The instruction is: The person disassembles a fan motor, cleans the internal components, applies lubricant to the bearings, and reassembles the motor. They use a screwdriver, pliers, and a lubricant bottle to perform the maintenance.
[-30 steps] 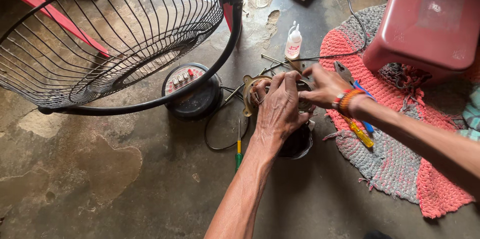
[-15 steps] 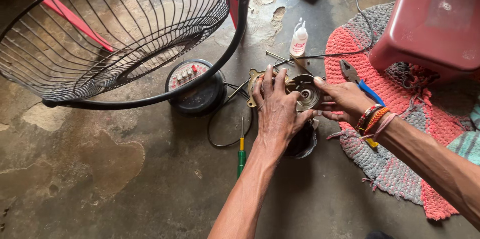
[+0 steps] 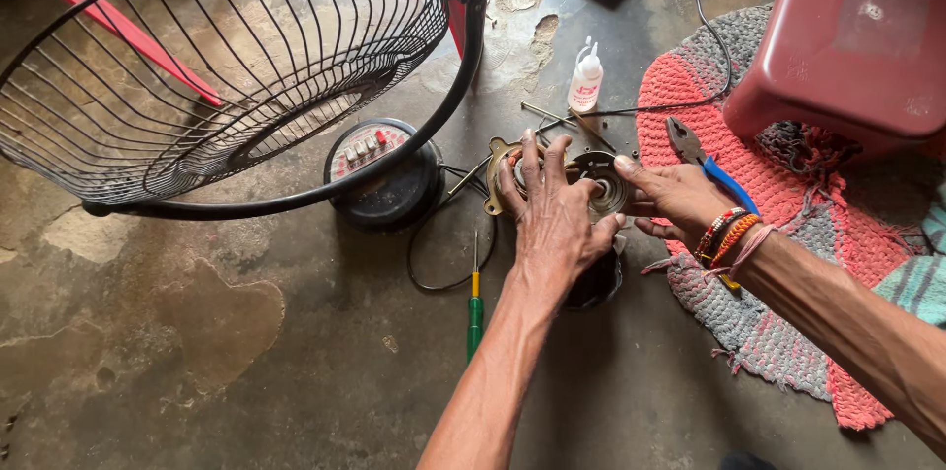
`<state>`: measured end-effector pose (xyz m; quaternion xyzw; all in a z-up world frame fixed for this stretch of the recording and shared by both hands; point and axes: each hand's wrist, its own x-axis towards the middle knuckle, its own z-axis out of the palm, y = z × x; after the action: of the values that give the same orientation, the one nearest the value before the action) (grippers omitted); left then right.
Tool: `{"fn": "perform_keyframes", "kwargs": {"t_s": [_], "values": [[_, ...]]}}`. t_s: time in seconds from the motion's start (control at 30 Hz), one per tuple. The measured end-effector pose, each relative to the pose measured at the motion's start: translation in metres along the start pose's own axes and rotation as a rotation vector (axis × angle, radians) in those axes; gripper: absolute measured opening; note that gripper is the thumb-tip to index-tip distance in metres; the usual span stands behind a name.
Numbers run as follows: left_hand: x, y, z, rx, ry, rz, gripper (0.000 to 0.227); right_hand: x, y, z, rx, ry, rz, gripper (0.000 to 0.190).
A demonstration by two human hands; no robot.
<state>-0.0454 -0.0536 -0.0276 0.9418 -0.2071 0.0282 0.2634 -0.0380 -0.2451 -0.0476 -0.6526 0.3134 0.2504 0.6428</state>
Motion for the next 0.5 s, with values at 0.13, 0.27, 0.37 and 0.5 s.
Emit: {"fn": "perform_keyframes", "kwargs": {"t_s": [0.13,0.27,0.37,0.5], "values": [[-0.003,-0.01,-0.001,-0.056,0.04,0.053,0.043,-0.004,-0.004,0.003,-0.086,0.027,-0.023,0.047],[0.0,-0.015,-0.001,-0.009,0.037,0.075,0.034,-0.007,-0.009,0.001,-0.134,0.05,-0.008,0.051],[-0.001,-0.009,-0.004,-0.03,0.007,0.026,0.036,-0.01,-0.005,0.003,-0.154,0.087,-0.043,0.055],[0.005,0.002,-0.01,-0.198,-0.056,-0.138,0.051,-0.011,-0.005,0.0,-0.125,0.154,-0.155,0.056]]}}
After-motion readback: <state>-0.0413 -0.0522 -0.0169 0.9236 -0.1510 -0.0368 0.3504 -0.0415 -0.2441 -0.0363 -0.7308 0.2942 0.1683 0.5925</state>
